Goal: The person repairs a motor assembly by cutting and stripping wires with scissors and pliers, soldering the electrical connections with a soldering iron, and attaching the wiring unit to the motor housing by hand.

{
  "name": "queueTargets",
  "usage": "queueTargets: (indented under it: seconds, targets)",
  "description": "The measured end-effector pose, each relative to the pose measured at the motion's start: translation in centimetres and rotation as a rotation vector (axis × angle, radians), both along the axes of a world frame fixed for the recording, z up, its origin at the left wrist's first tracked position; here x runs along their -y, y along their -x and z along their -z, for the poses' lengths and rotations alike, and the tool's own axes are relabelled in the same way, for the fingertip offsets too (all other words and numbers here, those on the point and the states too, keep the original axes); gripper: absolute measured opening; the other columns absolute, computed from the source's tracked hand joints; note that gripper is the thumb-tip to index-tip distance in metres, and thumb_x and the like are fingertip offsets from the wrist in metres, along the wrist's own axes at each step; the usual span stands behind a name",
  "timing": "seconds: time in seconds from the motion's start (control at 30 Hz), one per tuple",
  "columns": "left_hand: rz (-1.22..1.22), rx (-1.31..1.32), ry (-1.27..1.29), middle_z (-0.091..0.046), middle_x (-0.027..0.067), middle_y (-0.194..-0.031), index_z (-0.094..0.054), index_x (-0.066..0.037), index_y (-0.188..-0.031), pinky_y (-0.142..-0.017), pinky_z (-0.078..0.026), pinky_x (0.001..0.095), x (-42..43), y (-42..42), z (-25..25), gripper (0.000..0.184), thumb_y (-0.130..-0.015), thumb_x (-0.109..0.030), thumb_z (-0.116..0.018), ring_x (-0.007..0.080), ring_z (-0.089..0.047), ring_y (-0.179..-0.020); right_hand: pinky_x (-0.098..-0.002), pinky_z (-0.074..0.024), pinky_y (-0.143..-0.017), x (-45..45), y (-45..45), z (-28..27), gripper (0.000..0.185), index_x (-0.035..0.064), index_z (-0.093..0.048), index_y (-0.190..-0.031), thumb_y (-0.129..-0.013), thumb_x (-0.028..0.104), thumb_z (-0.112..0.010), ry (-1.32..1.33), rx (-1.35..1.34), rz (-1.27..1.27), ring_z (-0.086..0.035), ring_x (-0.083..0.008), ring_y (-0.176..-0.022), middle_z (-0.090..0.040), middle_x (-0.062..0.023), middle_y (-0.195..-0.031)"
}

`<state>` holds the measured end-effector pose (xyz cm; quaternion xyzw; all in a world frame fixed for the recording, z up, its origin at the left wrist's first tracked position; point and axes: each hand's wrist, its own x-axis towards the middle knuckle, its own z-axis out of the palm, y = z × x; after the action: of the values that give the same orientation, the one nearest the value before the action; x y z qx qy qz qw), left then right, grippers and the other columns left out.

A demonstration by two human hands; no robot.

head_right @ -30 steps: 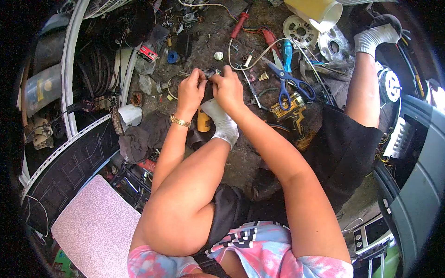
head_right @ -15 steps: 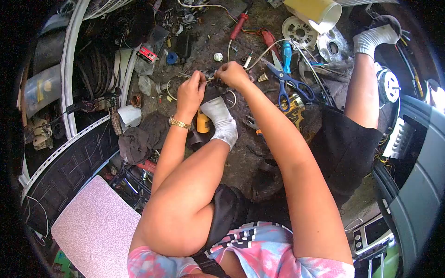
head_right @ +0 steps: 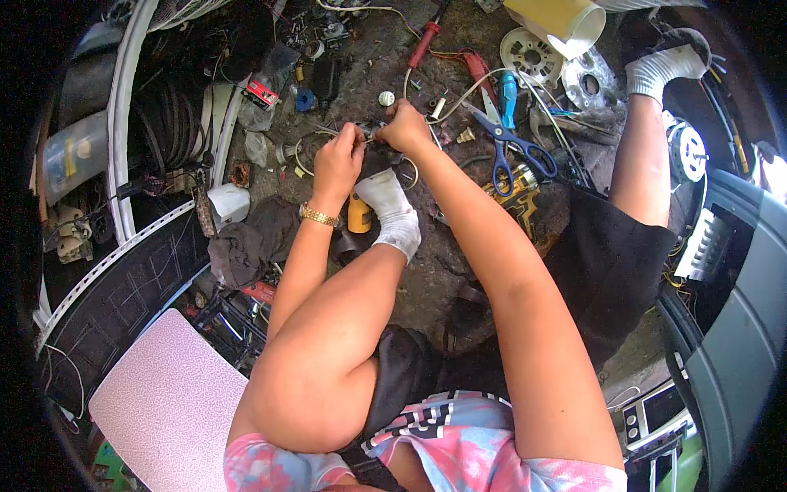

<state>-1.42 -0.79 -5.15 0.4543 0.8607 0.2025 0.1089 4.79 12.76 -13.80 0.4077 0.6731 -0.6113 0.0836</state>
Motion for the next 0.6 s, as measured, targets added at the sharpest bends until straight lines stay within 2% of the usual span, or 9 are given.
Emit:
queueTargets:
  seconds: [0.17,0.3,0.5,0.57,0.6]
  targets:
    - [-0.005,0.008,0.021,-0.066,0.0162,-0.083,-0.052,-0.005,-0.094,-0.063,-0.05,0.0448,0.0,0.0,-0.1,0.015,-0.084,-0.004,-0.064,0.038,-0.065,-0.078,-0.0385,-0.0509,-0.084,0.1,0.0,1.3,0.067,0.0004,-0.059,-0.111,-0.055,0.022,-0.089,0.124,-0.034,0.077,-0.066,-0.0309,-0.099,-0.068,-0.0191,-0.105]
    - [-0.02,0.01,0.029,-0.066,0.0159,-0.082,-0.052,-0.005,-0.095,-0.063,-0.05,0.0439,0.1,0.0,-0.1,0.016,-0.084,-0.004,-0.064,0.0373,-0.065,-0.077,-0.0389,-0.0511,-0.084,0.4,0.0,1.5,0.067,0.0024,-0.059,-0.113,-0.057,0.023,-0.089,0.045,-0.052,0.071,-0.066,-0.0328,-0.099,-0.068,-0.0197,-0.104]
    - [-0.029,0.038,0.008,-0.066,0.0163,-0.081,-0.052,-0.005,-0.094,-0.063,-0.05,0.0439,0.1,0.0,0.1,0.016,-0.084,-0.003,-0.064,0.0372,-0.065,-0.076,-0.0461,-0.0525,-0.074,0.8,-1.1,-3.7,0.054,0.0053,-0.052,-0.115,-0.069,0.019,-0.077,-0.205,-0.138,-0.061,-0.068,-0.0384,-0.087,-0.07,-0.019,-0.087]
    - [-0.034,0.046,0.008,-0.065,0.0164,-0.08,-0.052,-0.005,-0.094,-0.063,-0.05,0.044,0.1,0.1,0.0,0.016,-0.084,-0.003,-0.064,0.0372,-0.065,-0.076,-0.0495,-0.0521,-0.066,1.1,-1.1,-4.6,0.05,0.0072,-0.048,-0.116,-0.073,0.016,-0.071,-0.494,-0.193,-0.174,-0.068,-0.0396,-0.077,-0.069,-0.0182,-0.08]
    - [-0.033,0.046,0.007,-0.065,0.0168,-0.08,-0.051,-0.005,-0.093,-0.063,-0.05,0.0442,0.1,0.0,-0.1,0.016,-0.084,-0.003,-0.064,0.0377,-0.065,-0.076,-0.0495,-0.0521,-0.066,1.4,-1.2,-4.2,0.05,0.0072,-0.048,-0.116,-0.073,0.016,-0.071,-0.493,-0.192,-0.174,-0.068,-0.0396,-0.077,-0.069,-0.0182,-0.08]
